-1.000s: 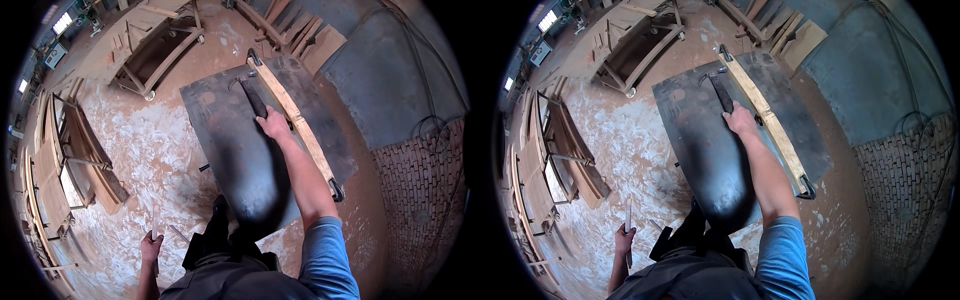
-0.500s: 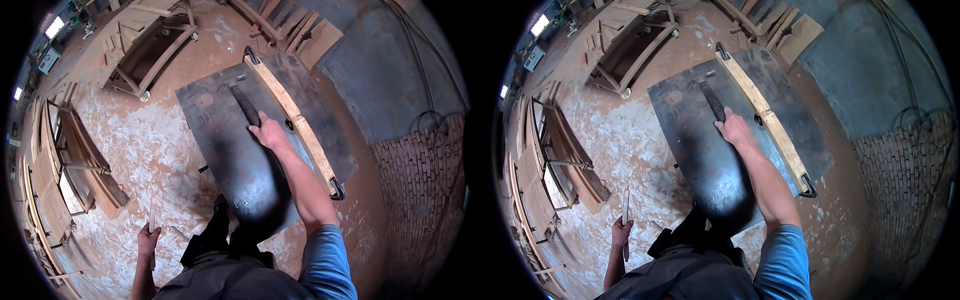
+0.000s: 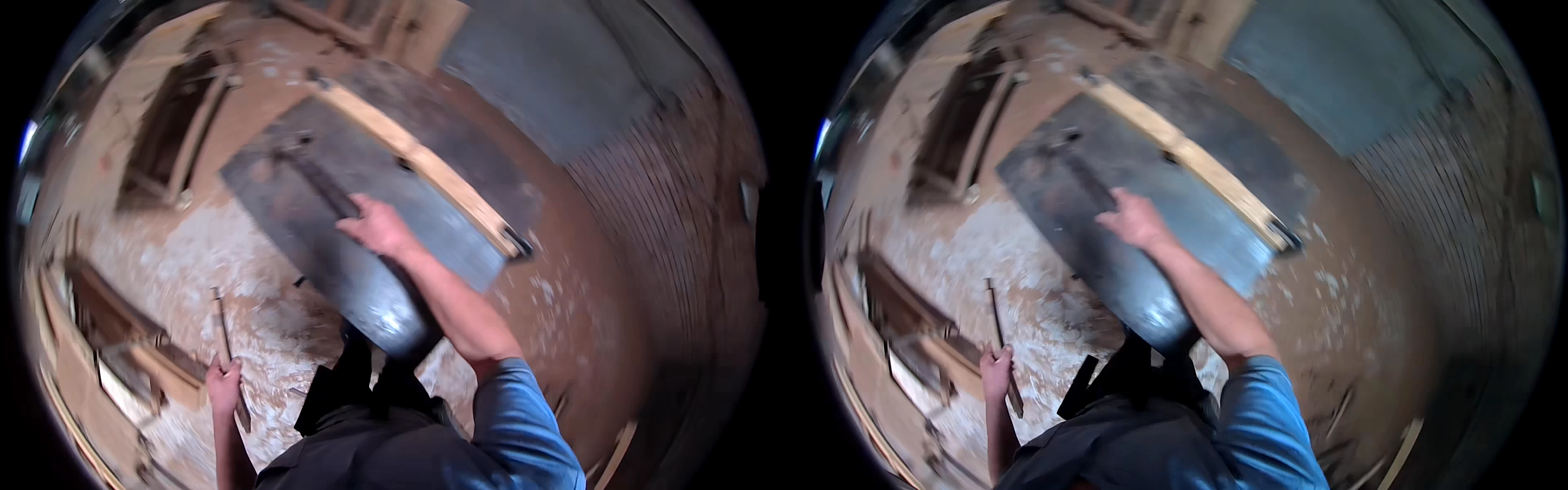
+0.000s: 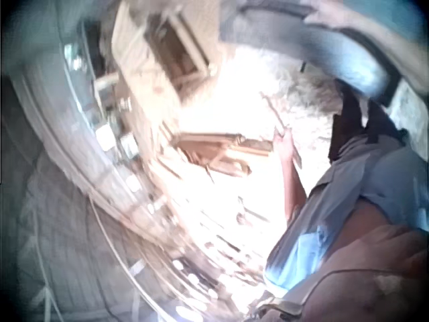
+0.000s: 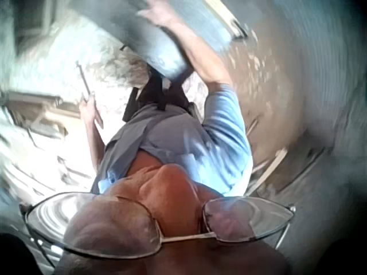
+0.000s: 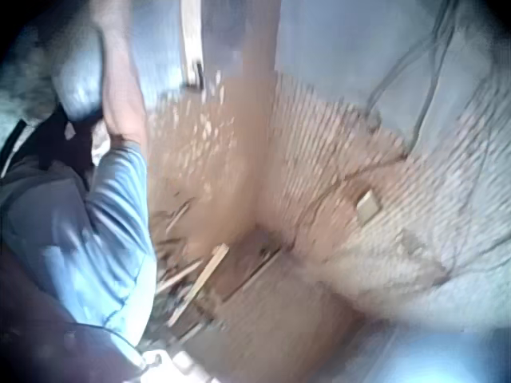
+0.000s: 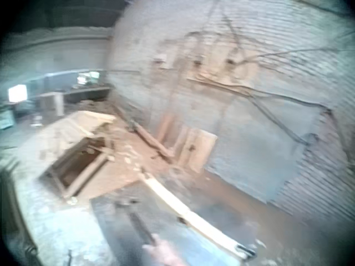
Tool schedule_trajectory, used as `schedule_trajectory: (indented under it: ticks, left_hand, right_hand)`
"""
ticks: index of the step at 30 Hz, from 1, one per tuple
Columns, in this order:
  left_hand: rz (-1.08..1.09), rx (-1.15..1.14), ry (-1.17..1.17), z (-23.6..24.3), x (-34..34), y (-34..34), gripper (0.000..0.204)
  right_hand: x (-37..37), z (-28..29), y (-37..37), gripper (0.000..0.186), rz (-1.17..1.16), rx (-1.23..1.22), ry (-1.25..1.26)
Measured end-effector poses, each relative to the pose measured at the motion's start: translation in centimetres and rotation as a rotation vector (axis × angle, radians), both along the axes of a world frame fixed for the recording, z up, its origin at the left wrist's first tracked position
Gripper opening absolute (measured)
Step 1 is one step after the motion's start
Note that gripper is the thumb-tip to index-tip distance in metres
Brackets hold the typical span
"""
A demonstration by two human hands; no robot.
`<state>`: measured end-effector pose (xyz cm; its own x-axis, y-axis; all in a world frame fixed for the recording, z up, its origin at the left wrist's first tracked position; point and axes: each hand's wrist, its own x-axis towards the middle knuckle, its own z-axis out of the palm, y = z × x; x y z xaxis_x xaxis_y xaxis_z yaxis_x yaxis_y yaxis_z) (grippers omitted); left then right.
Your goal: The person repeatedly picks up wooden planks from a pile, places them on a workbench, and cuts them into smaller pieces using a hand saw. The person also uses a hammer to split a larger plank before sawing. The cut pieces are placed back onto the pile.
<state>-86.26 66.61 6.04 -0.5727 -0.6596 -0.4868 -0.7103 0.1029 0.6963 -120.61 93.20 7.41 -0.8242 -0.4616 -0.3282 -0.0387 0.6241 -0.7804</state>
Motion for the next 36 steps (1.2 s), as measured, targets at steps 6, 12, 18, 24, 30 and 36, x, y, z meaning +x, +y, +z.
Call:
schedule_trajectory:
  ticks: [6,12,18,24,30,36]
  left_hand:
    - [-0.185,-0.045,0.114,-3.2,-0.8,-4.0,0.026]
    - [-0.429,-0.146,0.002,1.0,-7.8,-2.8,0.042]
    - [-0.818,-0.14,0.265,8.3,-11.5,14.0,0.024]
    - [-1.166,-0.114,0.228,8.9,-9.8,29.4,0.027]
    - [-1.537,-0.034,0.141,8.2,-5.6,43.1,0.044]
    - [-1.685,-0.135,0.367,5.1,-4.2,49.4,0.041]
  right_hand:
    - [16.9,1.1,12.0,0.046,-0.296,-0.336,0.073]
    - [30.2,3.2,24.8,0.037,-0.724,0.019,0.151]
    - [50.2,0.0,33.9,0.035,-1.296,0.217,-0.114]
    - [71.5,-6.4,35.9,0.043,-1.86,0.221,-0.259]
    - [92.9,-4.2,38.4,0.037,-2.556,0.05,-0.234]
    - [107.9,-0.7,42.1,0.036,-2.882,-0.188,0.109]
